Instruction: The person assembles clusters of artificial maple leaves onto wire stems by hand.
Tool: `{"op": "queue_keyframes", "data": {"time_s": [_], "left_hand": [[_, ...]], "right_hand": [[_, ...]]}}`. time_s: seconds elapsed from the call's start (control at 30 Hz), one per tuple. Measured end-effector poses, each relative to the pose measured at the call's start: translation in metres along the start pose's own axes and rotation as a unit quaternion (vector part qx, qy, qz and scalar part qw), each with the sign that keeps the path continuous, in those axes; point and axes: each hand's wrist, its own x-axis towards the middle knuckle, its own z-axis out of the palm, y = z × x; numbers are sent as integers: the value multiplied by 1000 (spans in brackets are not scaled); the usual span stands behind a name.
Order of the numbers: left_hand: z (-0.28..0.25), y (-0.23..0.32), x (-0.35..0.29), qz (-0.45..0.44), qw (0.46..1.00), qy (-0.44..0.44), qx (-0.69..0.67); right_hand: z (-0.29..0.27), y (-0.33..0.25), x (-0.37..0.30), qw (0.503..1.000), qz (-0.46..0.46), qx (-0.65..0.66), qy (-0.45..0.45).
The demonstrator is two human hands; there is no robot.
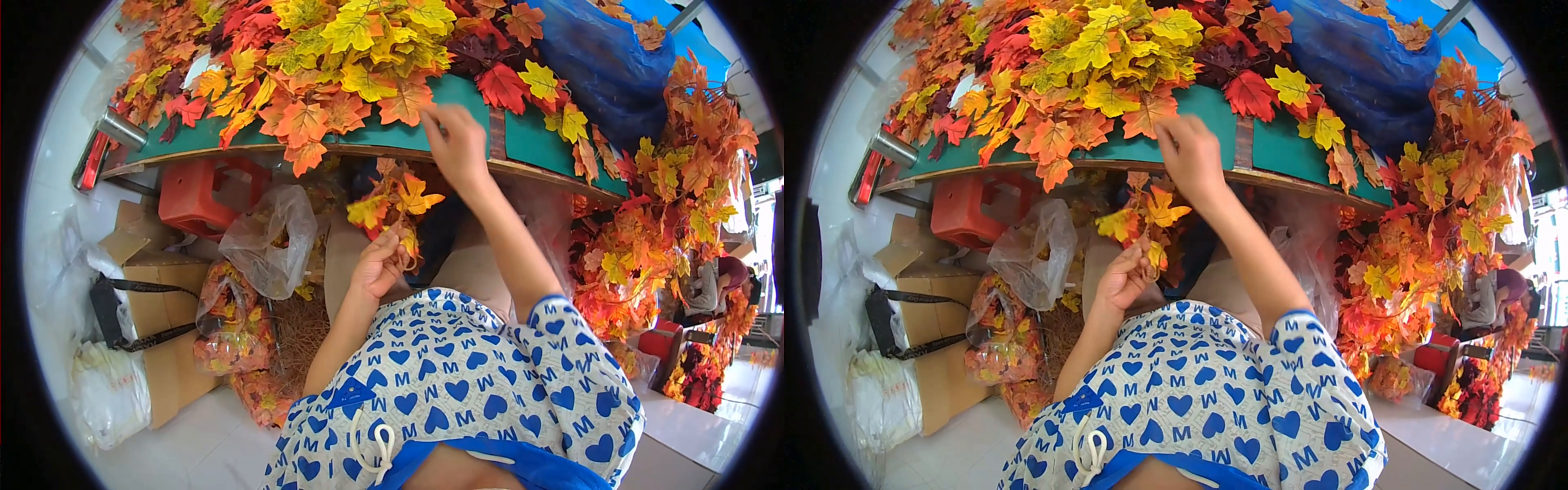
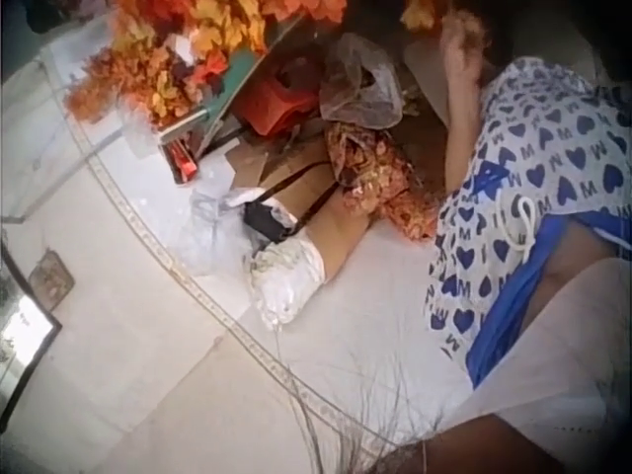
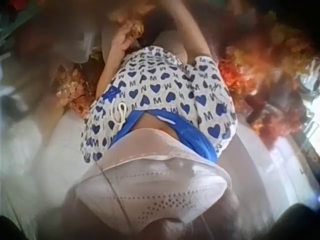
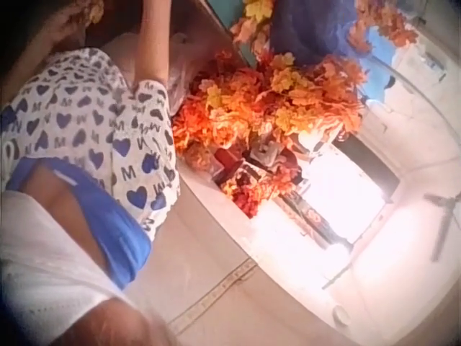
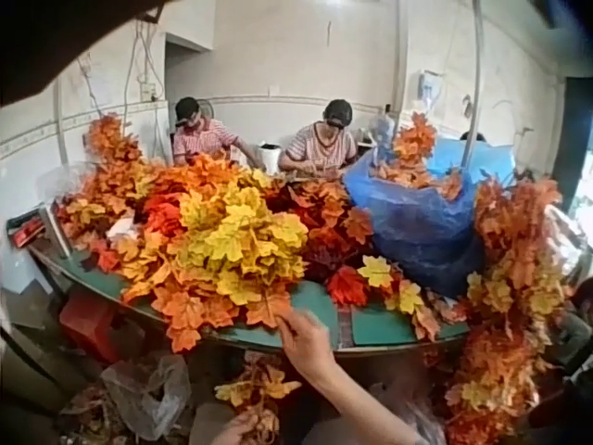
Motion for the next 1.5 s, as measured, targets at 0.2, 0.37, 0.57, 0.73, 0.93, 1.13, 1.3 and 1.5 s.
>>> {"op": "queue_keyframes", "data": {"time_s": [0.2,0.37,0.57,0.73,0.93,1.13,1.3,1.5], "left_hand": [[3,-18,-10,-31,998,48,9],[-7,-20,-16,-50,999,20,8],[2,-26,-9,-97,994,-31,36],[3,-25,-8,-89,995,-28,35],[-1,-21,-14,-87,996,-13,21],[1,-23,-16,-96,995,-4,17],[-5,-19,-10,-61,998,-30,17],[44,2,-9,21,997,-29,63]], "right_hand": [[62,56,63,966,-5,-210,-149],[53,80,67,969,-15,-213,-122],[44,64,73,988,55,-105,-95],[59,73,77,958,15,-216,-186],[37,73,90,948,-25,-250,-195],[-1,51,99,948,100,-162,-256],[-42,62,88,936,162,-134,-282],[-70,49,21,876,324,358,22]]}}
